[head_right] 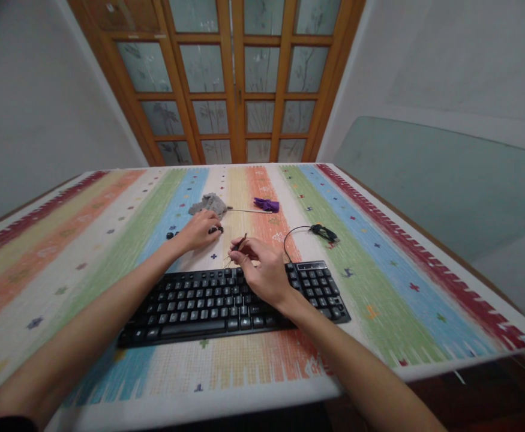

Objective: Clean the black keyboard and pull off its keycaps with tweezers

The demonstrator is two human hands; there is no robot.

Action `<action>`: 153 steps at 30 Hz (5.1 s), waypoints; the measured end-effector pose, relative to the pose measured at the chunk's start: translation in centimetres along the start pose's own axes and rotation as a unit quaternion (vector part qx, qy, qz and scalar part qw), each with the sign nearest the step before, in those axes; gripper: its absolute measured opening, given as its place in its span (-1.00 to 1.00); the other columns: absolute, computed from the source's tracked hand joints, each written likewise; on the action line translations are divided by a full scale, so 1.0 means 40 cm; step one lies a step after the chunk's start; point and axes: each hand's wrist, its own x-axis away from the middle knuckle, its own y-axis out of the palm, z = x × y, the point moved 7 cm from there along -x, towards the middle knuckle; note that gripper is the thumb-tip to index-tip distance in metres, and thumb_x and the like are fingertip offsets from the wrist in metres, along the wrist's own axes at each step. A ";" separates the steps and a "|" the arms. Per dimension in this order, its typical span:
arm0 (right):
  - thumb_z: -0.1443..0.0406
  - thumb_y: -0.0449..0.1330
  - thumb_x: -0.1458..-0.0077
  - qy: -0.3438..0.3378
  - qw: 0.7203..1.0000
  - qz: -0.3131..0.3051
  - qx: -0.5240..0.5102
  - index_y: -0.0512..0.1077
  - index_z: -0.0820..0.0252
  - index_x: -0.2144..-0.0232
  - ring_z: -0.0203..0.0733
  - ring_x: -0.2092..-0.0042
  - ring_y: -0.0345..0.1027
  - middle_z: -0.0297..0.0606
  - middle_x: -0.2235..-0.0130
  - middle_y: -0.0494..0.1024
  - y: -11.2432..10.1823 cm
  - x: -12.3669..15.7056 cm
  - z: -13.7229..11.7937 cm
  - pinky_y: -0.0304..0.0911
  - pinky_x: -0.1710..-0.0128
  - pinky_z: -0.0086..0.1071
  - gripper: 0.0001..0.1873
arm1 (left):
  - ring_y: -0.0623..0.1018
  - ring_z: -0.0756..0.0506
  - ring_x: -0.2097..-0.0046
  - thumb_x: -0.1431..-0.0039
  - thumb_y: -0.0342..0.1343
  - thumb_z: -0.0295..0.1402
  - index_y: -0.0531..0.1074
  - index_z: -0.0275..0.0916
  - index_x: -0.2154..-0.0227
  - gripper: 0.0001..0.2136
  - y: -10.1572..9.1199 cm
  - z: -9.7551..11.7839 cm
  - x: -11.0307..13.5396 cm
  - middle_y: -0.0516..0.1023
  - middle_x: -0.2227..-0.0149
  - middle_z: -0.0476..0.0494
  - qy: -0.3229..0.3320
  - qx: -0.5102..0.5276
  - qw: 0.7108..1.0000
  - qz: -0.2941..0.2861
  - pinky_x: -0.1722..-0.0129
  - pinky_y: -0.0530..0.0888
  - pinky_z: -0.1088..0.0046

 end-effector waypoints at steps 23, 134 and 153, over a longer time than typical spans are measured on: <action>0.01 0.23 -0.25 0.019 0.998 -0.052 0.031 0.53 0.18 0.30 -0.16 0.31 0.55 -0.15 0.23 0.64 0.009 0.006 0.025 0.52 0.28 -0.29 -0.66 | 0.43 -0.25 0.00 -0.25 0.12 -0.39 0.51 -0.26 0.13 -0.83 -0.051 0.033 0.079 0.50 0.07 -0.26 0.029 0.060 0.997 0.042 -0.07 0.40 0.09; 0.00 0.30 -0.20 0.132 0.981 -0.065 -0.127 0.48 0.22 0.21 -0.15 0.31 0.58 -0.17 0.28 0.62 0.014 0.005 0.063 0.58 0.31 -0.28 -0.61 | 0.49 -0.18 0.10 -0.38 0.11 -0.32 0.47 -0.20 0.14 -0.89 -0.116 0.243 0.254 0.58 0.16 -0.15 0.031 0.238 0.970 0.038 0.06 0.46 0.20; 0.01 0.27 -0.24 0.076 0.987 -0.017 -0.138 0.47 0.16 0.20 -0.11 0.29 0.60 -0.18 0.29 0.63 0.005 0.021 0.043 0.59 0.34 -0.29 -0.67 | 0.50 -0.08 0.25 -0.28 0.13 -0.34 0.42 -0.19 0.30 -0.95 -0.154 0.207 0.248 0.51 0.30 -0.06 -0.019 0.333 0.941 0.057 0.22 0.45 0.35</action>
